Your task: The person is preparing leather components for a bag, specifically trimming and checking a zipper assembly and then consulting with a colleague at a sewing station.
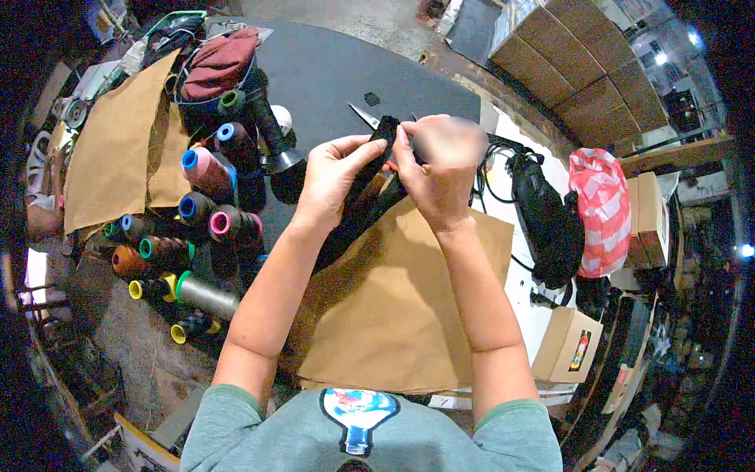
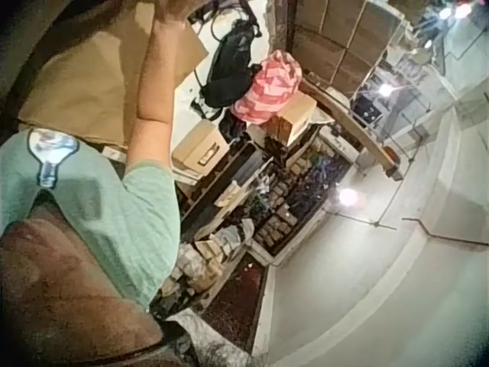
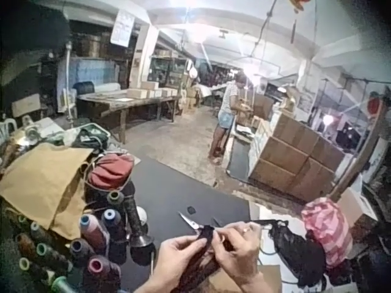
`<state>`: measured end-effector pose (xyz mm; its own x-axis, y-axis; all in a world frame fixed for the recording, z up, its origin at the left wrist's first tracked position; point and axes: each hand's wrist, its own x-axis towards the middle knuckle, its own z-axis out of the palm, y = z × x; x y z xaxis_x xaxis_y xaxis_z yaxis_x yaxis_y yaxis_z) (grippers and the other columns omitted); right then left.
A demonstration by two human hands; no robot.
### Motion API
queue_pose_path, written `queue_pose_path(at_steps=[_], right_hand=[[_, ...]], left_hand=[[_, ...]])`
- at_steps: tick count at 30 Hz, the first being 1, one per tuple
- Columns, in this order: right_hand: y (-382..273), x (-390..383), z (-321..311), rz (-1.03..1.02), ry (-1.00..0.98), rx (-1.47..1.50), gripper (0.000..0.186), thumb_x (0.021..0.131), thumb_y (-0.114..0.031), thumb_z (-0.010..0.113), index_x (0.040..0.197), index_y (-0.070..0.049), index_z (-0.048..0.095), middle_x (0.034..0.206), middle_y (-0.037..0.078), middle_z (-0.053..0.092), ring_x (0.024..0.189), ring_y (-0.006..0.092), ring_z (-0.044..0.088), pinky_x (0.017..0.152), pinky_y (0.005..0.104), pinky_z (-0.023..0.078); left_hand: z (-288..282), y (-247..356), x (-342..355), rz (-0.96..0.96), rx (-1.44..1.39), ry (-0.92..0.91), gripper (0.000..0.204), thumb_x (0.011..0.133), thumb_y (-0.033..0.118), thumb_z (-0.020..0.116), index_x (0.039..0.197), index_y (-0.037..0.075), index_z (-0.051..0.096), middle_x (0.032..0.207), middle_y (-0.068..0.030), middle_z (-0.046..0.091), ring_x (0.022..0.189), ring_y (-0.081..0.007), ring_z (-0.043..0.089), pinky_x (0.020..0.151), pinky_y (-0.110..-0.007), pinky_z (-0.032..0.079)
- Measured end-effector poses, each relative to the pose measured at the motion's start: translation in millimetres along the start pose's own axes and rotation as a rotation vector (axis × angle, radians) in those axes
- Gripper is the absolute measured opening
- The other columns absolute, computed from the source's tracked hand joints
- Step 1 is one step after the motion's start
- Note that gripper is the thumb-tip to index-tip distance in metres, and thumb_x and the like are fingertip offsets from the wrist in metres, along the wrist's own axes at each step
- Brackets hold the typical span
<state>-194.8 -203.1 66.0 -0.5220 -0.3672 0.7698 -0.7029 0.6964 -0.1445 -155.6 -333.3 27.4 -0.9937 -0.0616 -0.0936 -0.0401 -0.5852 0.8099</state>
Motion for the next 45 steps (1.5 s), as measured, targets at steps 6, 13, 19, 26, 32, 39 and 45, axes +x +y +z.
queue_pose_path(at_steps=[6,13,19,26,32,39,45], right_hand=[[2,4,-3,-0.036,0.002,-0.053,0.007,0.068,-0.011,0.066,0.070,-0.010,0.060,0.072,0.003,0.058,0.069,0.0177,0.054,0.072,0.0316,0.034],[0,8,0,-0.102,0.000,-0.095,0.007,0.068,-0.012,0.066,0.069,-0.010,0.059,0.072,0.002,0.058,0.068,0.0174,0.054,0.073,0.0318,0.034],[-2,8,1,-0.087,-0.026,-0.108,0.007,0.067,-0.011,0.065,0.069,-0.010,0.059,0.071,0.002,0.057,0.068,0.0176,0.053,0.074,0.0318,0.034],[-1,9,1,-0.106,-0.008,-0.155,0.007,0.067,-0.012,0.064,0.068,-0.010,0.058,0.071,0.002,0.056,0.067,0.0181,0.053,0.075,0.0323,0.032],[-1,9,3,-0.101,-0.017,-0.141,0.007,0.066,-0.012,0.065,0.068,-0.010,0.058,0.070,0.002,0.056,0.067,0.0179,0.053,0.076,0.0325,0.032],[-4,10,0,-0.107,-0.021,-0.147,0.008,0.066,-0.012,0.065,0.067,-0.011,0.058,0.070,0.001,0.056,0.067,0.0169,0.053,0.077,0.0331,0.032],[-5,10,-6,-0.115,-0.028,-0.148,0.008,0.066,-0.013,0.065,0.068,-0.011,0.058,0.070,0.000,0.056,0.068,0.0165,0.053,0.078,0.0332,0.032]], left_hand=[[6,-1,-1,0.044,0.047,0.073,0.016,0.079,0.013,0.063,0.089,0.000,0.065,0.077,-0.0025,0.063,0.063,-0.0063,0.057,0.058,-0.020,0.045],[6,-3,-4,0.075,0.074,0.078,0.017,0.080,0.012,0.063,0.091,-0.001,0.064,0.078,-0.0033,0.064,0.066,-0.0074,0.058,0.060,-0.020,0.047],[8,-1,-6,0.080,-0.008,0.086,0.012,0.079,0.006,0.061,0.086,-0.004,0.065,0.074,-0.0041,0.063,0.064,-0.0068,0.057,0.061,-0.020,0.047],[7,-5,-4,0.093,0.038,0.059,0.017,0.080,0.010,0.063,0.093,-0.002,0.064,0.082,-0.0047,0.064,0.068,-0.0079,0.059,0.063,-0.020,0.048],[7,-1,-7,0.091,0.051,0.076,0.018,0.080,0.010,0.062,0.094,-0.002,0.064,0.082,-0.0050,0.064,0.068,-0.0079,0.059,0.064,-0.020,0.047],[4,-3,-8,0.098,0.045,0.067,0.018,0.079,0.008,0.062,0.094,-0.002,0.064,0.081,-0.0052,0.064,0.069,-0.0081,0.059,0.065,-0.020,0.047],[5,-4,-9,0.086,0.067,0.052,0.018,0.078,0.007,0.063,0.093,-0.002,0.064,0.082,-0.0057,0.065,0.070,-0.0084,0.060,0.065,-0.020,0.047]])
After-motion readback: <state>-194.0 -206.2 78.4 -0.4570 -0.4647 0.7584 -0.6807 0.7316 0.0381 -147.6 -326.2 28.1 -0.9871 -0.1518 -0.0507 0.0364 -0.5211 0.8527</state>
